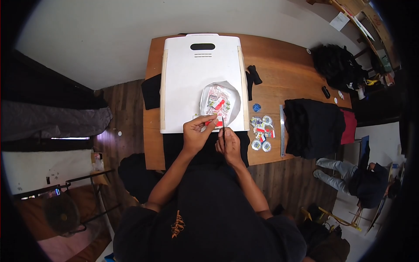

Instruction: Cutting out small printed graphics and labels from a sheet using scissors

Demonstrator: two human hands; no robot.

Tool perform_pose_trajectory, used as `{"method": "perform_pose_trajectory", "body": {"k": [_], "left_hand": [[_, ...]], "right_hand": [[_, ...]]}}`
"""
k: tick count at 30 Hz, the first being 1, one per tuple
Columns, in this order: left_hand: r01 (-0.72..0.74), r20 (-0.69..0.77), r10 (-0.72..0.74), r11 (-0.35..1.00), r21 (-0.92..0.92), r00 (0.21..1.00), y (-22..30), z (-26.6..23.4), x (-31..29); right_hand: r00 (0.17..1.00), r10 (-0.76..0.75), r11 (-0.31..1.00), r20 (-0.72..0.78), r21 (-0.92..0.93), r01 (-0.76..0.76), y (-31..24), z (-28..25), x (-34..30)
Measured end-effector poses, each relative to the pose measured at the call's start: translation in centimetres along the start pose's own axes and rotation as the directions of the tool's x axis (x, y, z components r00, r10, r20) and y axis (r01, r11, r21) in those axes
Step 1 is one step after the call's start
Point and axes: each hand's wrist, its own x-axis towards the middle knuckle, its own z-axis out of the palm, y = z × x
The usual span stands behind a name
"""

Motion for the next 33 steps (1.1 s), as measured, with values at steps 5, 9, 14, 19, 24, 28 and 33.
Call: {"method": "perform_pose_trajectory", "body": {"k": [5, 9, 14, 19, 24, 28, 33], "left_hand": [[0.003, 0.002, -0.003, 1.000, 0.002, 1.000, 0.01, 0.01, 0.01], [0.013, -0.003, -0.013, 1.000, 0.000, 1.000, -0.11, -0.03, 0.02], [0.009, 0.001, -0.009, 1.000, 0.004, 1.000, -0.08, 0.03, 0.04], [0.007, 0.002, -0.007, 1.000, -0.008, 1.000, -0.06, -0.01, 0.04], [0.025, -0.005, -0.025, 1.000, 0.006, 1.000, 0.17, 0.10, 0.04], [0.016, -0.015, -0.016, 1.000, -0.001, 1.000, 0.25, 0.16, 0.03], [0.005, -0.034, -0.005, 1.000, -0.005, 0.999, 0.26, 0.13, 0.00]], "right_hand": [[1.000, 0.006, 1.000, -0.005, 0.002, -0.006, 0.14, -0.11, 0.07], [1.000, -0.001, 1.000, 0.001, 0.009, 0.001, 0.08, -0.02, -0.02], [1.000, -0.001, 1.000, -0.002, 0.000, 0.001, 0.26, -0.04, -0.04], [1.000, 0.004, 1.000, -0.004, 0.010, -0.004, 0.12, -0.05, -0.13], [1.000, 0.004, 1.000, -0.005, 0.002, -0.004, 0.29, -0.08, -0.05], [1.000, 0.007, 1.000, -0.012, 0.027, -0.006, 0.22, -0.15, -0.10], [1.000, 0.019, 1.000, -0.008, -0.003, -0.019, 0.15, 0.06, -0.22]]}}
